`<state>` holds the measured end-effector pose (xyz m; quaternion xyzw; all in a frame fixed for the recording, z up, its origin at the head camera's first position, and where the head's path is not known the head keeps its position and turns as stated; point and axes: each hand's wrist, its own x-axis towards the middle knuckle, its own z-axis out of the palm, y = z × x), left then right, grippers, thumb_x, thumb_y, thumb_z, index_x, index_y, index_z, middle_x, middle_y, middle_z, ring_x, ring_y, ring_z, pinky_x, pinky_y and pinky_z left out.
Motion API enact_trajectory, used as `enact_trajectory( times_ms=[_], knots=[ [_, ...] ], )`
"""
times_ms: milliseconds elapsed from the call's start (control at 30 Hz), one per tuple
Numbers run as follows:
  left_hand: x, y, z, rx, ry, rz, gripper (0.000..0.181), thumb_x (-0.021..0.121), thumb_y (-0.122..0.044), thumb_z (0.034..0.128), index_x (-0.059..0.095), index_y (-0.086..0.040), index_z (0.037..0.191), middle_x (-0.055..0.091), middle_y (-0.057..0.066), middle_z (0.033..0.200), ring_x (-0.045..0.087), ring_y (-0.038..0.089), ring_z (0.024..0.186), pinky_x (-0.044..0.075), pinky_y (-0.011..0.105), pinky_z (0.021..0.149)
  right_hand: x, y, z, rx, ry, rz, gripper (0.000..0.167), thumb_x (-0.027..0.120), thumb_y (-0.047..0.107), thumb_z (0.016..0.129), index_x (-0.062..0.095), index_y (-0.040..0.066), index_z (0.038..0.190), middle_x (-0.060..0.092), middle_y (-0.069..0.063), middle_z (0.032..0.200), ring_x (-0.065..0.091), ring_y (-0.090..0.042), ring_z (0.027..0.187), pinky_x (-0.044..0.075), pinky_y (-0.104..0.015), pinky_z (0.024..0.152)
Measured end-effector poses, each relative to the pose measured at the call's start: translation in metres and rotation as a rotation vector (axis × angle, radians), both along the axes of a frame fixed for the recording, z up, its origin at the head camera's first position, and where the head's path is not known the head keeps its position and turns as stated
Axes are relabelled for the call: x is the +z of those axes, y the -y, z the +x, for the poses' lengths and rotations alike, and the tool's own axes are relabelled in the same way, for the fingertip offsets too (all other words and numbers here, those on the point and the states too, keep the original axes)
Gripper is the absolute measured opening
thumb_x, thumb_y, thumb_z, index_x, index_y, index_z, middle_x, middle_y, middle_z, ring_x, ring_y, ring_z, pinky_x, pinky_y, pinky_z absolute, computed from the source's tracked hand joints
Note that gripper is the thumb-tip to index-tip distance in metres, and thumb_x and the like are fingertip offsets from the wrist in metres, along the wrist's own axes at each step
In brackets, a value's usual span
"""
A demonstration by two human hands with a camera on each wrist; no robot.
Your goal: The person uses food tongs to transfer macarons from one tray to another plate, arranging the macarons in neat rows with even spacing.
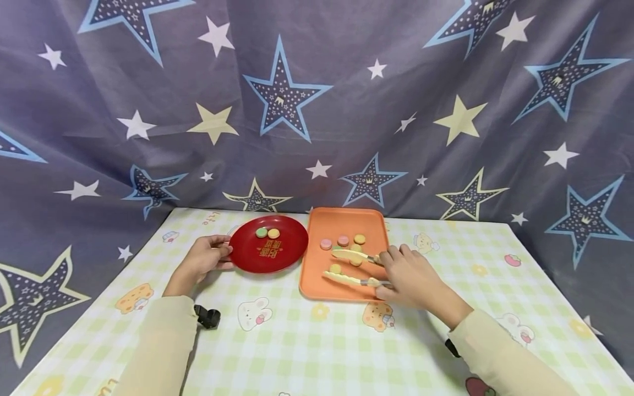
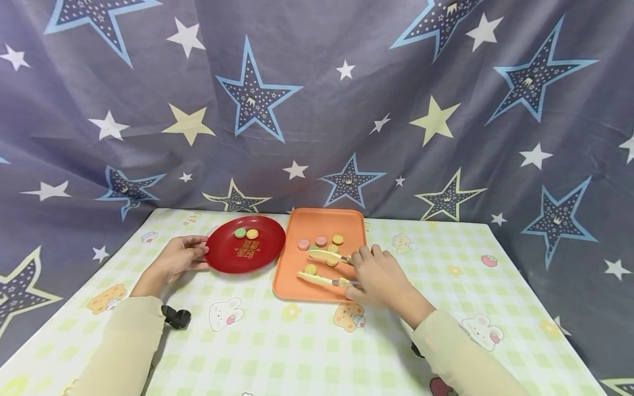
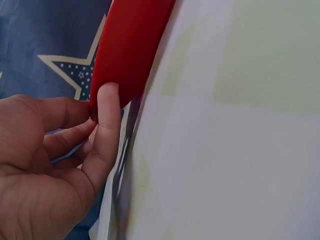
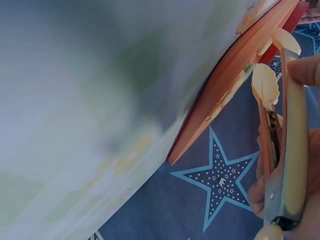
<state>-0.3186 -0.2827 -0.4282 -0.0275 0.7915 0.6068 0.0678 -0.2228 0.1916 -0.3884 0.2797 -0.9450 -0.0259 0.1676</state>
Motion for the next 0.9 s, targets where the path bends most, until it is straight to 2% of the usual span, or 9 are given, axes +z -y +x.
enact_trajectory(
  times_ms=[200,433,600,900],
  knots=[
    [0.0001,0.0052,0.0014,-0.013,0.01,0.026,0.049,0.052,0.001,0.1047,0.036,0.011,0.15,0.051,0.023,0.127,0.07,0.016,0.08,0.064,0.038,0.079,-0.0019,-0.0065,0.0049,0.026,-0.001,-0.015,0.044,0.067,0.04,0.079,0.064,0.006,0.106,0.058,-0.007,0.096,0.046,-0.023,0.076,0.045,-0.036,0.059],
    [0.0028,0.0063,0.0048,-0.021,0.03,0.06,0.051,0.053,0.001,0.1042,0.035,0.011,0.151,0.053,0.02,0.123,0.07,0.017,0.082,0.064,0.039,0.081,-0.0006,-0.009,0.0086,0.033,0.041,-0.021,0.04,0.067,0.036,0.08,0.066,0.007,0.106,0.057,-0.004,0.093,0.046,-0.02,0.076,0.045,-0.034,0.059],
    [0.0029,0.0064,0.005,-0.03,0.028,0.062,0.052,0.053,0.001,0.1044,0.035,0.01,0.152,0.053,0.02,0.122,0.07,0.016,0.083,0.064,0.039,0.082,0.0,-0.0099,0.009,0.046,0.046,-0.027,0.041,0.068,0.036,0.08,0.068,0.007,0.109,0.059,-0.003,0.095,0.047,-0.02,0.076,0.045,-0.034,0.059],
    [0.0018,0.0054,0.0037,-0.023,0.026,0.061,0.052,0.054,0.0,0.1045,0.035,0.01,0.152,0.053,0.02,0.123,0.07,0.016,0.082,0.064,0.039,0.082,0.0006,-0.011,0.0081,0.061,0.04,-0.029,0.035,0.069,0.035,0.081,0.067,0.008,0.104,0.056,-0.001,0.09,0.045,-0.019,0.073,0.042,-0.032,0.056]
  ],
)
